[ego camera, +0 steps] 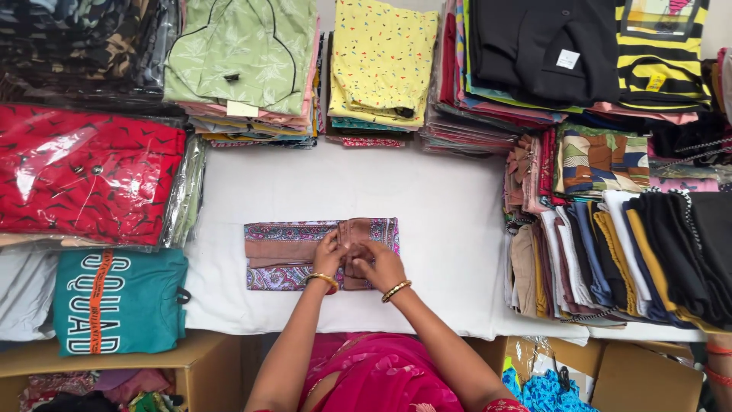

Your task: The person folds several patterned scarves on a white table surface. They unfold each scarf, align the edges, and fold them into smaller rectangles before placing them on a stack to the right. The person handles a purple paisley scarf, a brown floral scarf, and a green and yellow patterned scarf.

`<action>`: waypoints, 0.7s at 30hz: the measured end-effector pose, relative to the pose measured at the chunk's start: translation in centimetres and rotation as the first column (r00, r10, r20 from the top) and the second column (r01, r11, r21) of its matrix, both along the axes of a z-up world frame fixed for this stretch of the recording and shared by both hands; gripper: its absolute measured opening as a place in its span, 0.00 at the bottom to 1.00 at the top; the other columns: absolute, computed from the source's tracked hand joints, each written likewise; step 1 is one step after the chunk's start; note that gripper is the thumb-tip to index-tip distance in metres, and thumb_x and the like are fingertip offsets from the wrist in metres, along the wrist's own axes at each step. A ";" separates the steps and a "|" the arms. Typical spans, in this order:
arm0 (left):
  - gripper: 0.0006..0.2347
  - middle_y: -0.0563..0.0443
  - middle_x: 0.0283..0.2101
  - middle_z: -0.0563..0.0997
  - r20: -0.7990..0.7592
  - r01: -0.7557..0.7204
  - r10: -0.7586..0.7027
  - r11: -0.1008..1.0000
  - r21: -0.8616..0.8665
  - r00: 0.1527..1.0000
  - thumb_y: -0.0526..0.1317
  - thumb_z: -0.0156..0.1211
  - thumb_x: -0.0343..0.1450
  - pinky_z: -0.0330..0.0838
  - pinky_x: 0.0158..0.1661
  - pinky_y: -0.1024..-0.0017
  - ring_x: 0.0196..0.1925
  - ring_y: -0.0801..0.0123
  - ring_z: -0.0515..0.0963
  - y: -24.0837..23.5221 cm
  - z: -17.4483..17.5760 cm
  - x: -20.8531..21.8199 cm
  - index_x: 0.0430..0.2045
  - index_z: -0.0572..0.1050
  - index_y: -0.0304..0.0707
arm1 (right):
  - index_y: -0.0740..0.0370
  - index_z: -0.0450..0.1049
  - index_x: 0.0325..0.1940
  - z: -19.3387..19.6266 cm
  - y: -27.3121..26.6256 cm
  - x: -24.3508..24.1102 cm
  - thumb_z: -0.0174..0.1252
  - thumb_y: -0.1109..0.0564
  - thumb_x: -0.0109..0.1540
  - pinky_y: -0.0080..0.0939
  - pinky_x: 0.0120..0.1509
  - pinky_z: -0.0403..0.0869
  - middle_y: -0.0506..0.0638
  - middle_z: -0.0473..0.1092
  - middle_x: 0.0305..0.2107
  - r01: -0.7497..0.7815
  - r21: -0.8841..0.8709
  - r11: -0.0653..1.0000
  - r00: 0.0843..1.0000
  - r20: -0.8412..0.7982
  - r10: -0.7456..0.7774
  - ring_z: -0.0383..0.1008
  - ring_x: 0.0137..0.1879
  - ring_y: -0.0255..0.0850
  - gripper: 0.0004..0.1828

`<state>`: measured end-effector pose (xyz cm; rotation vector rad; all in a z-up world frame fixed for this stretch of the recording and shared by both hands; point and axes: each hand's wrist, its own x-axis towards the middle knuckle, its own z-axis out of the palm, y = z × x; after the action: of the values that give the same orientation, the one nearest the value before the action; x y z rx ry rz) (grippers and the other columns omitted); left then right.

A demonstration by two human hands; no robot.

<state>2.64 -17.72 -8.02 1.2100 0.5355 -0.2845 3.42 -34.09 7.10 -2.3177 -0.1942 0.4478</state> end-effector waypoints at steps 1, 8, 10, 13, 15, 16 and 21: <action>0.23 0.43 0.48 0.83 -0.001 -0.004 0.004 1.000 -0.001 1.000 0.30 0.61 0.70 0.76 0.43 0.71 0.45 0.69 0.82 -0.5 -0.4 0.0 0.62 0.68 0.36 | 0.55 0.74 0.60 -0.5 -0.3 0.0 0.68 0.47 0.55 0.49 0.52 0.77 0.56 0.76 0.46 -0.004 -0.001 1.000 1.000 -0.001 0.004 0.80 0.45 0.50 0.30; 0.29 0.48 0.38 0.83 0.056 -0.033 0.019 0.965 0.259 0.998 0.22 0.61 0.63 0.77 0.35 0.76 0.35 0.75 0.81 0.4 1.2 -0.4 0.61 0.67 0.41 | 0.54 0.72 0.63 -2.0 0.1 -0.7 0.67 0.50 0.54 0.55 0.72 0.62 0.52 0.64 0.65 -0.224 -0.219 0.950 0.939 0.212 0.270 0.58 0.73 0.53 0.32; 0.29 0.45 0.33 0.81 -0.006 0.050 -0.052 0.905 0.422 0.999 0.23 0.65 0.63 0.74 0.31 0.74 0.30 0.73 0.78 2.9 2.3 -1.0 0.61 0.69 0.42 | 0.53 0.71 0.65 -2.6 0.9 -1.1 0.67 0.50 0.55 0.57 0.73 0.59 0.51 0.59 0.70 -0.267 -0.265 0.927 0.938 0.151 0.313 0.53 0.77 0.52 0.34; 0.23 0.51 0.35 0.82 0.164 -0.139 0.043 0.755 0.641 0.986 0.28 0.64 0.67 0.78 0.37 0.73 0.32 0.74 0.79 7.6 3.7 -2.9 0.58 0.72 0.44 | 0.49 0.64 0.71 -3.7 1.5 -1.8 0.68 0.47 0.54 0.63 0.76 0.49 0.51 0.50 0.73 -0.365 -0.365 0.857 0.908 0.066 0.414 0.44 0.78 0.51 0.41; 0.20 0.48 0.42 0.80 0.270 -0.284 0.090 0.294 0.912 0.959 0.32 0.69 0.65 0.75 0.48 0.60 0.42 0.60 0.79 10.9 5.5 -4.0 0.52 0.76 0.45 | 0.47 0.62 0.72 -4.5 1.4 -2.1 0.67 0.44 0.56 0.63 0.77 0.46 0.51 0.47 0.75 -0.336 -0.381 0.861 0.908 0.110 0.404 0.42 0.80 0.51 0.41; 0.20 0.48 0.42 0.80 0.266 -0.282 0.091 0.291 0.914 0.960 0.32 0.69 0.65 0.75 0.48 0.60 0.42 0.60 0.79 12.1 5.3 -4.3 0.52 0.76 0.45 | 0.47 0.62 0.72 -4.5 1.5 -2.2 0.67 0.44 0.56 0.63 0.77 0.46 0.51 0.47 0.75 -0.340 -0.377 0.861 0.908 0.108 0.406 0.42 0.80 0.51 0.41; 0.30 0.40 0.49 0.74 0.210 -0.279 0.336 0.174 0.944 0.918 0.38 0.75 0.57 0.74 0.45 0.56 0.43 0.47 0.77 15.3 5.1 -4.5 0.55 0.71 0.40 | 0.49 0.67 0.69 -3.8 2.0 -1.9 0.66 0.44 0.57 0.61 0.76 0.51 0.50 0.50 0.74 -0.299 -0.345 0.890 0.922 0.136 0.363 0.46 0.79 0.50 0.37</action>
<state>-1.87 -2.41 -2.96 2.2890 1.0769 0.5216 1.52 -32.07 3.28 -2.6583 -0.6711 0.4416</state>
